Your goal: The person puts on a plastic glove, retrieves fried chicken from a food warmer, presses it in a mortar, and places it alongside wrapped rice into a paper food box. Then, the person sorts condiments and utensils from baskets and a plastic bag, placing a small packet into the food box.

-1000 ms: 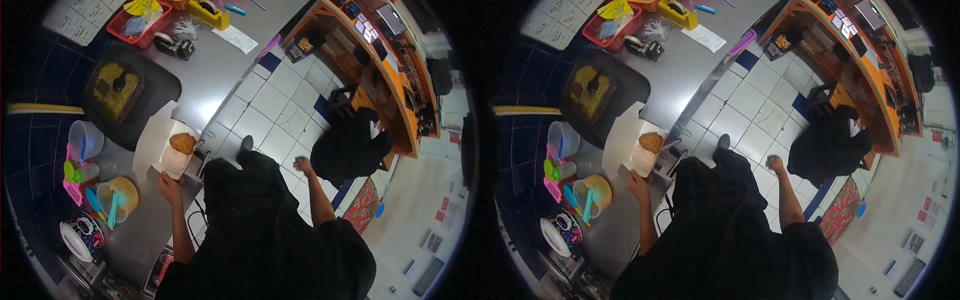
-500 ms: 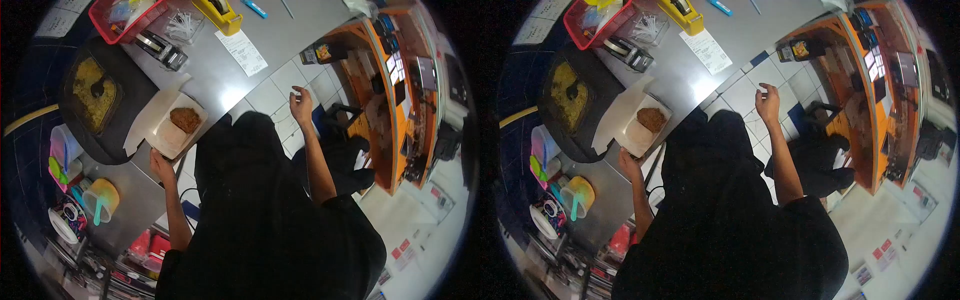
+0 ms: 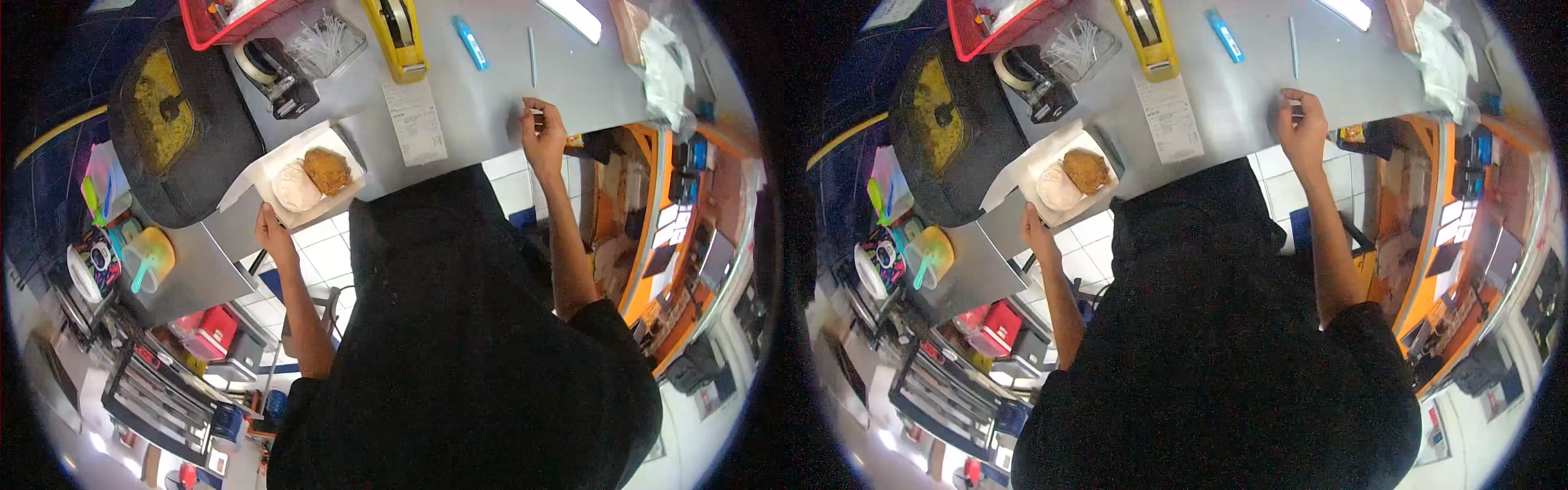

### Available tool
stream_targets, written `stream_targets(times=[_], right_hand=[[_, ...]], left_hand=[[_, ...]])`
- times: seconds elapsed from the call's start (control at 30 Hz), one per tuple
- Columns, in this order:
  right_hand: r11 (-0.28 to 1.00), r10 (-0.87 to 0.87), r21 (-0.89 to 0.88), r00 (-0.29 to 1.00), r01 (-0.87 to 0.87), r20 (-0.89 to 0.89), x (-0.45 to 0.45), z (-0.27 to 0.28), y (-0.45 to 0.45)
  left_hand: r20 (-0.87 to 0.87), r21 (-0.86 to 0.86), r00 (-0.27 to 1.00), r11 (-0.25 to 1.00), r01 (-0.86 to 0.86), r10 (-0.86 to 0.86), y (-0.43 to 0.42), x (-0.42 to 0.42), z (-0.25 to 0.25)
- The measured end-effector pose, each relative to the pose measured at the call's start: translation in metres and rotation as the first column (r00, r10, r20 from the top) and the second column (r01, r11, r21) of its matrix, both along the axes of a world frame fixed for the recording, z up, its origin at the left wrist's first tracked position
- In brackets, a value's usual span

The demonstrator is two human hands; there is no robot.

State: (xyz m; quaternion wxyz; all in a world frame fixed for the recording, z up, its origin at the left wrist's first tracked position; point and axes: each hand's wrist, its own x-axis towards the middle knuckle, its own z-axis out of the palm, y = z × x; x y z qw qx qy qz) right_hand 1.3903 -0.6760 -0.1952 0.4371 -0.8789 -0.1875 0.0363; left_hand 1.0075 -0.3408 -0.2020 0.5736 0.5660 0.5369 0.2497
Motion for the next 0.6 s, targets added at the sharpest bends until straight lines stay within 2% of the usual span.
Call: stream_targets(times=[0.03,0.13,0.17,0.4,0.6], right_hand=[[0.999,0.037,0.009,0.999,-0.037,0.022,0.007,0.0,0.003],[0.998,0.047,-0.045,0.996,-0.05,-0.07,0.03,0.005,0.009],[0.998,0.068,0.016,0.997,-0.068,-0.025,0.036,-0.006,0.007],[0.997,0.08,0.003,0.985,-0.08,-0.154,0.028,-0.001,0.019],[0.995,0.095,-0.002,0.977,-0.097,-0.19,0.008,-0.009,0.019]], left_hand=[[0.049,-0.049,0.994,0.994,-0.097,0.1,-0.006,0.008,-0.001],[-0.033,0.023,0.995,0.996,-0.09,0.091,-0.014,0.022,-0.005],[-0.043,0.016,0.995,0.996,-0.086,0.087,-0.016,0.025,-0.006],[-0.084,0.017,0.995,0.998,-0.053,0.054,-0.017,0.037,-0.008],[-0.001,0.037,0.987,0.986,-0.16,0.16,-0.022,0.053,0.009]])
